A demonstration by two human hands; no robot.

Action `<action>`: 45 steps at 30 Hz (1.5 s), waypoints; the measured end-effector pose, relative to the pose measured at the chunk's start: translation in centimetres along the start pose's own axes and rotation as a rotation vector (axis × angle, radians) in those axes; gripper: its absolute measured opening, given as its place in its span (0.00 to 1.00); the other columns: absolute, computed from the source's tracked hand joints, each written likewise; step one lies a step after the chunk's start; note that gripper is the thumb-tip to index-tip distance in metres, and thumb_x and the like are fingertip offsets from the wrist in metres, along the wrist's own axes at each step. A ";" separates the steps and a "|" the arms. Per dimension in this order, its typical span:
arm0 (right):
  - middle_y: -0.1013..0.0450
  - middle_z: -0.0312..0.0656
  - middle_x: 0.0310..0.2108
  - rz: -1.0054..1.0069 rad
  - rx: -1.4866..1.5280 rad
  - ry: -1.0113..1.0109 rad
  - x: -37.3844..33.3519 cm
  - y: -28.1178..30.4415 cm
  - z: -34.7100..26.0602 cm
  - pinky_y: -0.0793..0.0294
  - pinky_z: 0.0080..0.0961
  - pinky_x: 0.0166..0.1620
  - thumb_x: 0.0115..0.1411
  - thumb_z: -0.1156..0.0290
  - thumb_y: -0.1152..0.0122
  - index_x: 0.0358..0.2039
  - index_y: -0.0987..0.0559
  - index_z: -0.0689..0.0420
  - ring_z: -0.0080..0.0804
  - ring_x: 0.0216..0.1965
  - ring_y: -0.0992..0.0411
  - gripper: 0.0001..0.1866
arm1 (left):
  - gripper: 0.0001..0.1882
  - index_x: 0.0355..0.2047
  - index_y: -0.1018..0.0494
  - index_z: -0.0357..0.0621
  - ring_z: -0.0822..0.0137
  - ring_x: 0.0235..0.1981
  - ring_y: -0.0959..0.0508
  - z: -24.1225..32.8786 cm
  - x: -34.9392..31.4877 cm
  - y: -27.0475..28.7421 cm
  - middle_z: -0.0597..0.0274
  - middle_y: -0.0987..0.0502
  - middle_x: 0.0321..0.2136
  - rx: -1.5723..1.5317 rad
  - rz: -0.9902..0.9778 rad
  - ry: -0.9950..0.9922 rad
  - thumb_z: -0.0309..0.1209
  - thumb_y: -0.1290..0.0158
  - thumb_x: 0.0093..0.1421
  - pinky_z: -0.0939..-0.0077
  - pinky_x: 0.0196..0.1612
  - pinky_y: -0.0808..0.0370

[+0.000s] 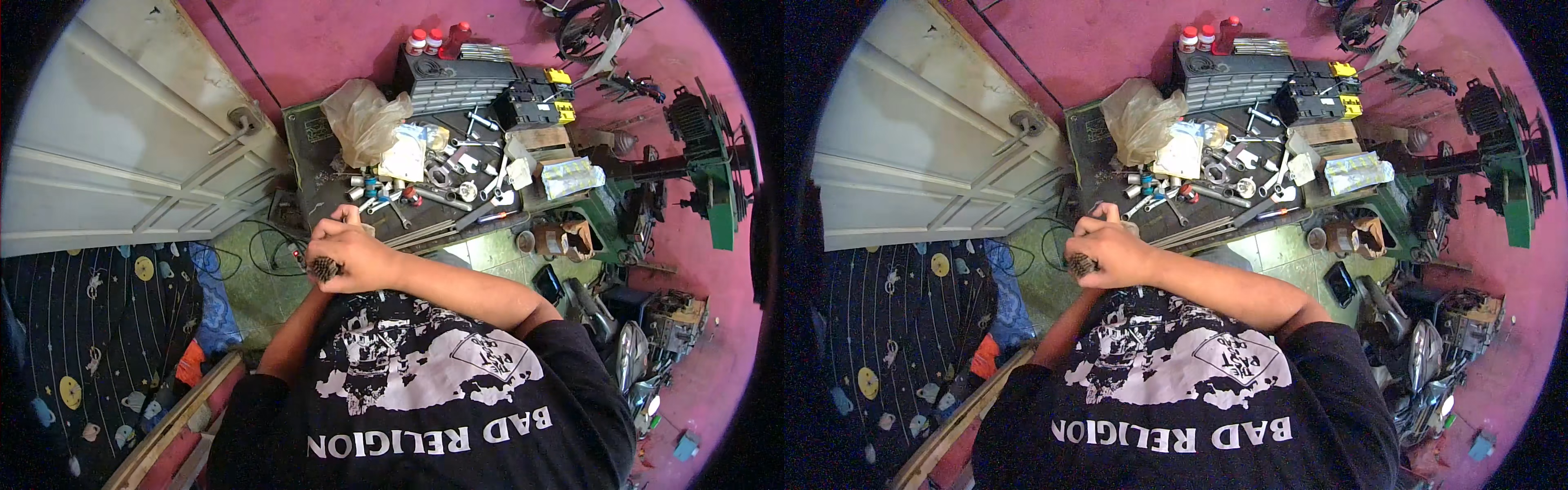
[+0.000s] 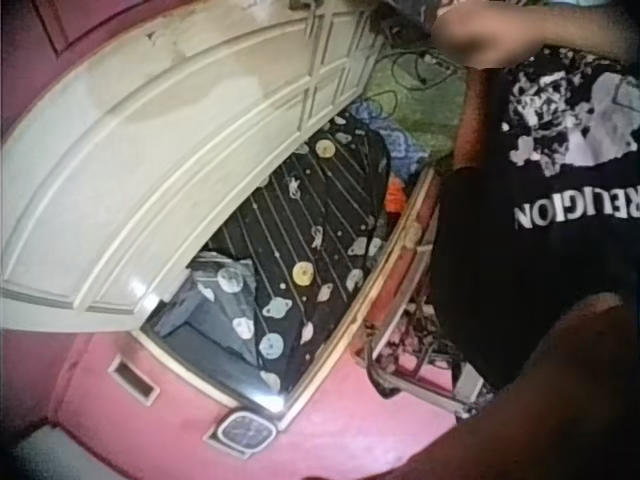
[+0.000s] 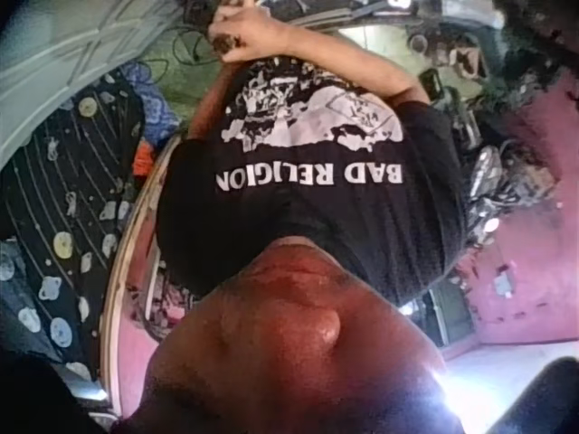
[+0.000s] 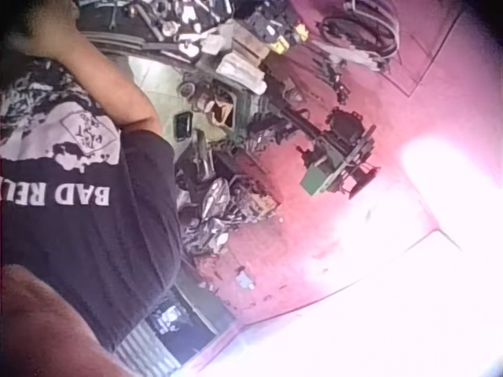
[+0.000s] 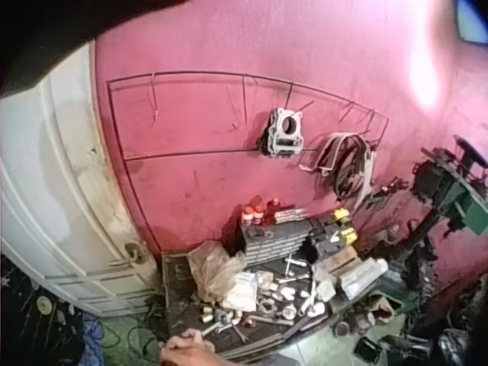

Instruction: The person organizes tools on a cluttered workbench. They pick up and place down various wrenches, sockets, and a metal brush, moving them around the surface. They also handle a plastic bag and a small red box, shifting items to clear space.

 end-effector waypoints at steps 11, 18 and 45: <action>0.26 0.39 0.34 -0.069 -0.052 -0.099 -1.0 -1.8 2.5 0.46 0.45 0.56 0.43 0.59 0.28 0.39 0.19 0.50 0.35 0.46 0.30 0.21 | 0.11 0.35 0.35 0.41 0.69 0.38 0.33 2.5 1.1 0.1 0.65 0.38 0.32 -0.040 0.147 -0.008 0.29 0.47 0.54 0.73 0.45 0.35; 0.24 0.35 0.38 -0.002 -0.034 -0.107 -1.5 0.2 2.7 0.47 0.45 0.57 0.45 0.61 0.28 0.39 0.20 0.51 0.34 0.47 0.30 0.20 | 0.12 0.36 0.34 0.42 0.67 0.39 0.33 2.8 1.7 0.7 0.64 0.37 0.33 0.137 0.161 -0.012 0.30 0.46 0.53 0.71 0.46 0.36; 0.36 0.29 0.66 0.064 -0.535 0.113 -2.0 3.9 -3.4 0.50 0.56 0.62 0.49 0.46 0.30 0.64 0.31 0.39 0.37 0.63 0.38 0.42 | 0.16 0.40 0.29 0.46 0.61 0.44 0.31 5.2 1.9 2.0 0.62 0.32 0.38 0.553 0.206 -0.045 0.34 0.41 0.51 0.63 0.50 0.38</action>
Point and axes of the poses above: each hand's wrist, its own x-axis towards the middle knuckle, its own y-axis out of the back of the hand, z = x × y, the point moved 8 cm from there along x, towards the middle knuckle
